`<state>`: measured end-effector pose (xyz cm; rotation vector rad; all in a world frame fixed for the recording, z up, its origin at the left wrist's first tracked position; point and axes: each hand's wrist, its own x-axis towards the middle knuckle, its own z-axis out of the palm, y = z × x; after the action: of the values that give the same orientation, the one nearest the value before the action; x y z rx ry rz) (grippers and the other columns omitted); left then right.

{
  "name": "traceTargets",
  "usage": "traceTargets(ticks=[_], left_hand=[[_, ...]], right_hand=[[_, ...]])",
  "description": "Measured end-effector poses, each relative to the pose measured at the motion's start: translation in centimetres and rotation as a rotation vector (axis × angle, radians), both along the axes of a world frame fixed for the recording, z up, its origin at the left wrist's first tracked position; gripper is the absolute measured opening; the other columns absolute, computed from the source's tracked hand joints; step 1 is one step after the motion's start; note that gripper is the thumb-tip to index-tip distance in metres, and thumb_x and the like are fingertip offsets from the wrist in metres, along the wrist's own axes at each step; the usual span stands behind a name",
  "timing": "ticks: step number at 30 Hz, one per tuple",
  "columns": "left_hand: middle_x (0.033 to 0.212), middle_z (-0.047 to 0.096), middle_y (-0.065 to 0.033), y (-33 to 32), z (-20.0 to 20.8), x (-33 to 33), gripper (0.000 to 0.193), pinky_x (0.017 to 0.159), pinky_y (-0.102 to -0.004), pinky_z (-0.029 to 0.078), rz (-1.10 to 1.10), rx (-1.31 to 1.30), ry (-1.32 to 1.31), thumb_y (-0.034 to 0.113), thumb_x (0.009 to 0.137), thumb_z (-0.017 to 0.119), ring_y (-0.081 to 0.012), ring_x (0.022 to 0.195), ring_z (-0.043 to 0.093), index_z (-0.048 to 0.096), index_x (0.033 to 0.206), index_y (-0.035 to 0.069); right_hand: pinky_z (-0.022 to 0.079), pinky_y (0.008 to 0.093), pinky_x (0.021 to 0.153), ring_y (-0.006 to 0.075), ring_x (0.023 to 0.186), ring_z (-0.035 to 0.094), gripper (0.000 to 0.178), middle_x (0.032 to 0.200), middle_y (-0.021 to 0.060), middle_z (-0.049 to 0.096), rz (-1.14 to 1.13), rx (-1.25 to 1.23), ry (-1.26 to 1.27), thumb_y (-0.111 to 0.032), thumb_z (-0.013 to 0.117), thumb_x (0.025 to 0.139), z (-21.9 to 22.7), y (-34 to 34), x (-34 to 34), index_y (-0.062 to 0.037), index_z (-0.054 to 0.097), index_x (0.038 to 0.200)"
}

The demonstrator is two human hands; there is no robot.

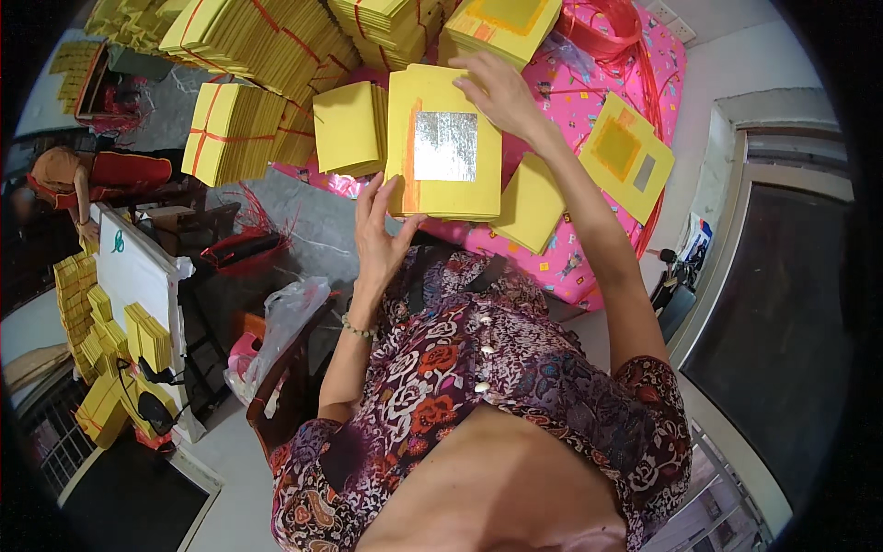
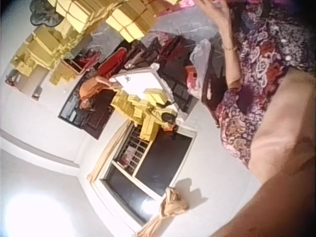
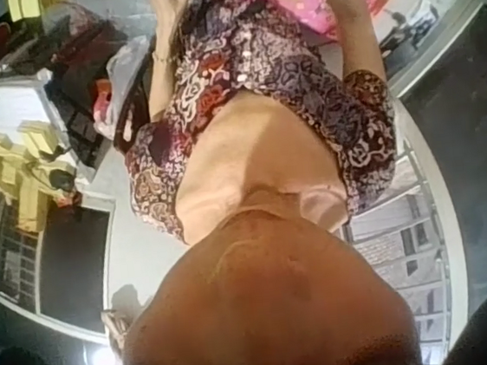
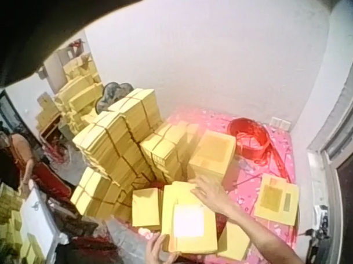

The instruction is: Organizing and bundling sheets of yellow Joss paper using rubber bands.

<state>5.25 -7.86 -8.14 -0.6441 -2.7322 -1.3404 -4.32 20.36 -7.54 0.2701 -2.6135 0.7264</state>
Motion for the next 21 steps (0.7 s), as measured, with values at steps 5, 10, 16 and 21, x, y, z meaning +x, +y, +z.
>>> traceTargets(ticks=[5, 10, 16, 21], left_hand=[[0.129, 0.051, -0.0136, -0.4, 0.3, -0.5, 0.059, 0.097, -0.0399, 0.043, -0.059, -0.022, 0.043, 0.015, 0.069, 0.080, -0.0310, 0.120, 0.048, 0.057, 0.123, 0.008], [0.123, 0.055, -0.0121, -0.5, 0.3, -1.5, 0.049, 0.095, -0.0401, 0.043, -0.161, -0.022, 0.038, 0.014, 0.069, 0.079, -0.0315, 0.114, 0.051, 0.062, 0.115, 0.008], [0.122, 0.056, -0.0128, -0.7, 0.8, -2.1, 0.042, 0.095, -0.0399, 0.043, -0.202, -0.062, 0.028, 0.014, 0.072, 0.077, -0.0311, 0.113, 0.052, 0.064, 0.111, 0.009], [0.125, 0.056, -0.0109, -1.4, 0.4, -2.6, 0.042, 0.093, -0.0372, 0.045, -0.242, -0.046, 0.023, 0.013, 0.071, 0.078, -0.0288, 0.114, 0.054, 0.065, 0.111, 0.009]], right_hand=[[0.043, 0.0423, 0.089, 0.0314, 0.099, 0.056, 0.038, 0.104, 0.0140, 0.058, 0.249, -0.015, -0.250, -0.032, 0.065, 0.082, 3.6, -0.4, 7.2, -0.0050, 0.058, 0.108], [0.042, 0.0435, 0.091, 0.0309, 0.102, 0.053, 0.051, 0.106, 0.0122, 0.056, 0.279, 0.087, -0.238, -0.036, 0.075, 0.070, 3.5, -2.4, 12.7, -0.0072, 0.058, 0.108], [0.041, 0.0443, 0.094, 0.0322, 0.105, 0.051, 0.056, 0.111, 0.0132, 0.054, 0.223, 0.132, -0.161, -0.034, 0.078, 0.066, 1.3, -3.1, 13.6, -0.0084, 0.056, 0.110], [0.048, 0.0387, 0.083, 0.0279, 0.093, 0.059, 0.029, 0.097, 0.0103, 0.061, 0.279, 0.083, -0.061, -0.025, 0.074, 0.072, 1.5, -3.0, 13.4, -0.0074, 0.064, 0.093]])
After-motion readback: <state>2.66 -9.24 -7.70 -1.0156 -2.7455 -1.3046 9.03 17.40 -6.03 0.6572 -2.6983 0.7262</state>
